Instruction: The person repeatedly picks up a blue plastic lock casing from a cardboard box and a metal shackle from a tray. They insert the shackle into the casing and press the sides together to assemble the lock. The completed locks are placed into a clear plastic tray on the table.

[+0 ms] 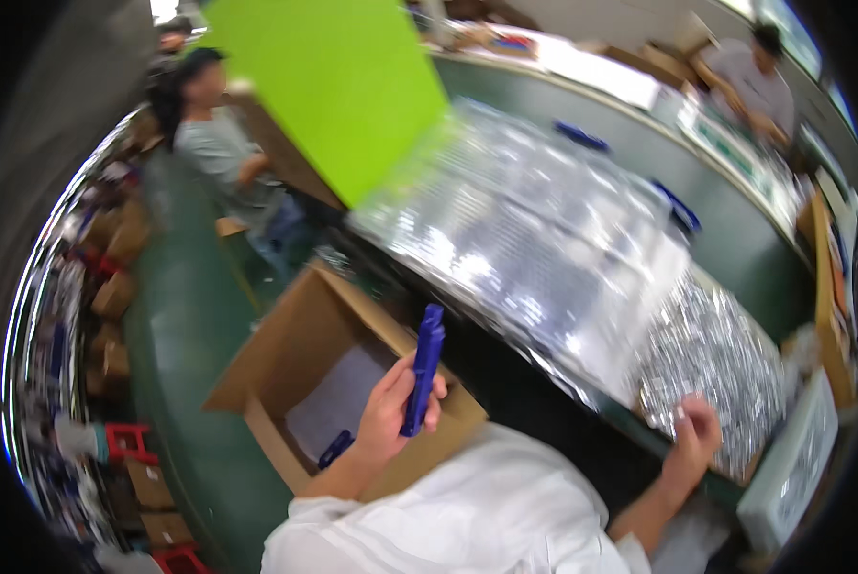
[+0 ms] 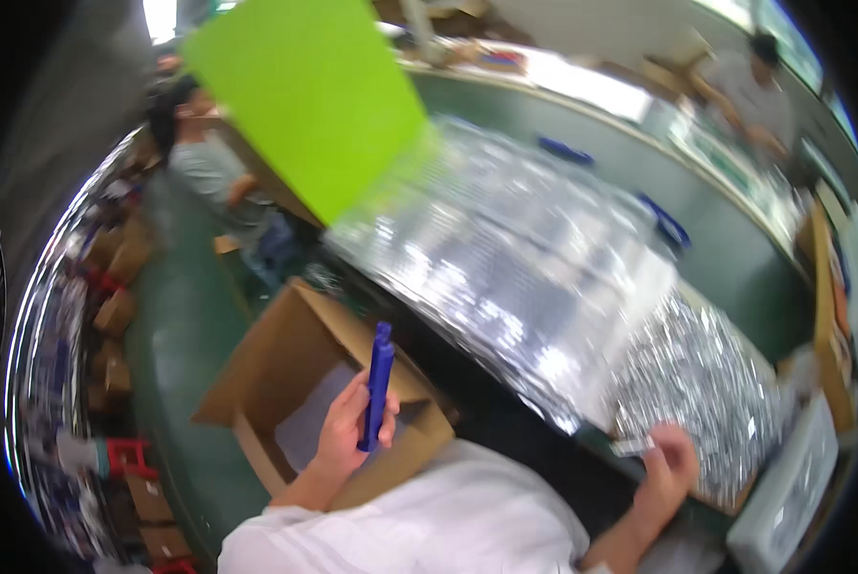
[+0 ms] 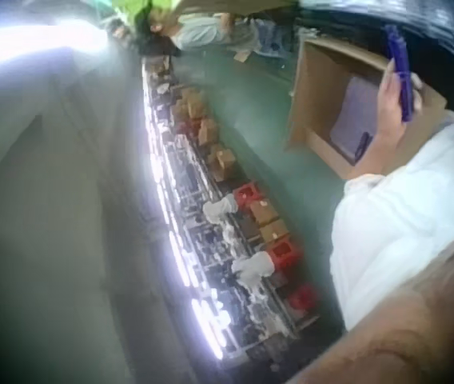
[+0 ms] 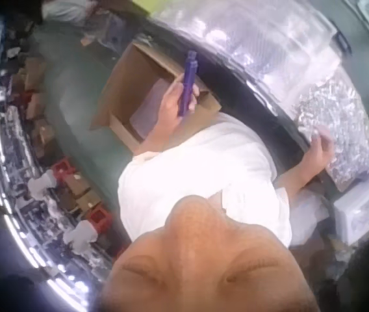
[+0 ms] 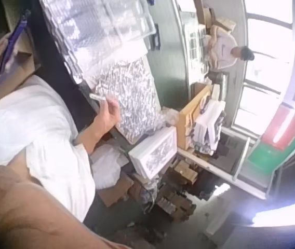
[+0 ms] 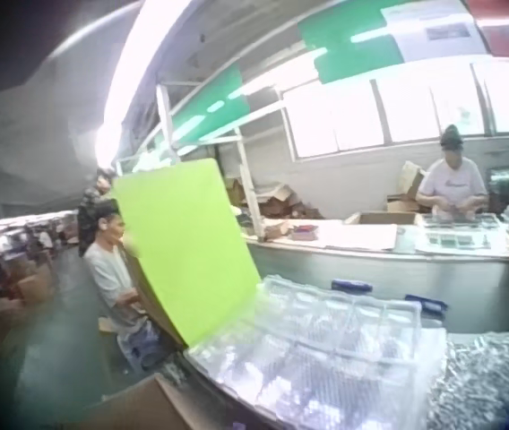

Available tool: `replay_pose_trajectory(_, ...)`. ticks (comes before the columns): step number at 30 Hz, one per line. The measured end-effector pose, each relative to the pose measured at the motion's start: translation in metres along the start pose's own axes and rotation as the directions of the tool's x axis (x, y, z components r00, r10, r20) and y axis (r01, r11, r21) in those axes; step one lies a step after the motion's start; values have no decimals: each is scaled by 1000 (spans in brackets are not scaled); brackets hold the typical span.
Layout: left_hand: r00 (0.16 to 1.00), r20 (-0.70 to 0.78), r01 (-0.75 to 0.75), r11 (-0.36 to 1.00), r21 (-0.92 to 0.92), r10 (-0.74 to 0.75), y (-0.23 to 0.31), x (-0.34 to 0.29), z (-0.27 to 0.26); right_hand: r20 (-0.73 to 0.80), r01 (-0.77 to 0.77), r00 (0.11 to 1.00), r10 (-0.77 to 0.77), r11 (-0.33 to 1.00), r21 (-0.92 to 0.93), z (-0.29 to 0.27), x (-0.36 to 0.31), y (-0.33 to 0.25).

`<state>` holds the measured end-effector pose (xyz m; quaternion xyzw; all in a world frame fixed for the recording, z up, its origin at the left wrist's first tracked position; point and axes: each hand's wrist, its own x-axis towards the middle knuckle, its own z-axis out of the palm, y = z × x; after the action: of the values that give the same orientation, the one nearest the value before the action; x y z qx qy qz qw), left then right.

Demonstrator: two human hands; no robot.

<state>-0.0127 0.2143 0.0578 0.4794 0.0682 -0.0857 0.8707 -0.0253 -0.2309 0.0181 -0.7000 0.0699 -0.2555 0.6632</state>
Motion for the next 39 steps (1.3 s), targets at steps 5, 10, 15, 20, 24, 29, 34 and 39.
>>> replay_pose_trajectory(5,839,424,267,938,223,-340,-65,52,79,7,-143,990,143,983,114,65,2,-93)
replay_pose_trajectory(10,714,518,346,881,323,-471,-107,61,128,185,214,969,-166,936,-278,62,2,-77)
replay_pose_trajectory(15,727,544,210,890,405,-419,-126,57,134,177,258,965,-191,798,-545,58,-10,-60)
replay_pose_trajectory(20,745,544,90,866,492,-386,-126,62,134,238,291,955,-174,697,-656,64,-13,-55)
replay_pose_trajectory(24,745,539,65,847,528,-393,-125,66,134,301,344,937,-179,634,-693,70,-9,-51)
replay_pose_trajectory(29,750,508,167,865,473,-422,-141,66,126,341,353,930,-135,585,-730,71,-11,-38)
replay_pose_trajectory(34,812,518,-4,885,466,-269,-156,66,124,25,156,983,-184,747,-646,86,-16,-44)
replay_pose_trajectory(39,755,557,68,887,457,-345,-139,72,138,147,-191,955,259,910,-369,60,-16,-28)
